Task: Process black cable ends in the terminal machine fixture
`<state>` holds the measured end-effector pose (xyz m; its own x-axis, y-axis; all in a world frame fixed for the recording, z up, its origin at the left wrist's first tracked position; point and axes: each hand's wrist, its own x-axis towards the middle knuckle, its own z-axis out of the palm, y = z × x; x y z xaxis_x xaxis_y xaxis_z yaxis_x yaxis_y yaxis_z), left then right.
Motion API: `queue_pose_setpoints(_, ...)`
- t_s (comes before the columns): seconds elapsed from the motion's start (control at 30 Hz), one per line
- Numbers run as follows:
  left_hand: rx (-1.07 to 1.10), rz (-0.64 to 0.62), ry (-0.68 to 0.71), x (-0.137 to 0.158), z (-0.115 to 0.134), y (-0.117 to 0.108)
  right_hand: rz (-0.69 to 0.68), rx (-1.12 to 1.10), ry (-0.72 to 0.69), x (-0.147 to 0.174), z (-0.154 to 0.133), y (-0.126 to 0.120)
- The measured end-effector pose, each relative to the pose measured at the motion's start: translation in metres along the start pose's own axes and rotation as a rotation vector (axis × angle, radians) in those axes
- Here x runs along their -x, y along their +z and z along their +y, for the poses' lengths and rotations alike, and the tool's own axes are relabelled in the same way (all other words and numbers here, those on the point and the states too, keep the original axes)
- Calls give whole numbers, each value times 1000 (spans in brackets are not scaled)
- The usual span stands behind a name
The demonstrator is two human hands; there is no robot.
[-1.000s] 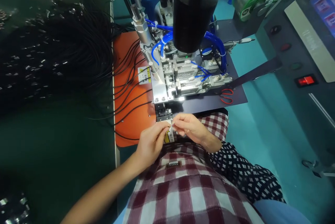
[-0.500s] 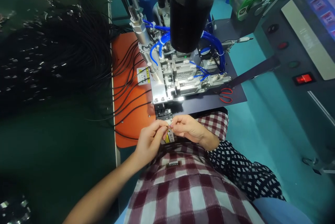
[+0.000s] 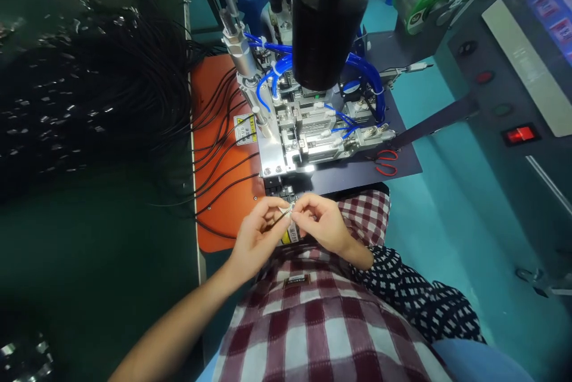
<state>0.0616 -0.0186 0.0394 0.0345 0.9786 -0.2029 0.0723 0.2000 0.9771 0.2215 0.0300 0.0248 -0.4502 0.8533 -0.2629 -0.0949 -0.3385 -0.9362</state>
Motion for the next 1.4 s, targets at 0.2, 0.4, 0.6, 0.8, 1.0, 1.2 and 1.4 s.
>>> queue_pose_setpoints(0.2, -110, 154, 127, -1, -3, 9, 65, 131, -129, 3, 10, 2)
queue_pose_setpoints(0.4, -35, 228, 98, -2, 4, 11, 134, 290, -212, 7, 10, 8)
queue_pose_setpoints(0.6, 21, 277, 27, -2, 5, 9, 199, 377, -294, 9, 5, 17)
queue_pose_setpoints(0.8, 157, 268, -101, -2, 1, 9, 231, 419, -307, 8, 10, 24)
queue_pose_setpoints(1.0, 247, 290, -101, -4, 4, 5, 171, 434, -290, 7, 13, 23)
queue_pose_setpoints(1.2, 164, 223, -127, -1, 2, -1, 93, 293, -130, -2, -5, 5)
queue_pose_setpoints(1.4, 114, 196, -117, -4, 3, 2, 70, 160, -48, -7, -8, 8)
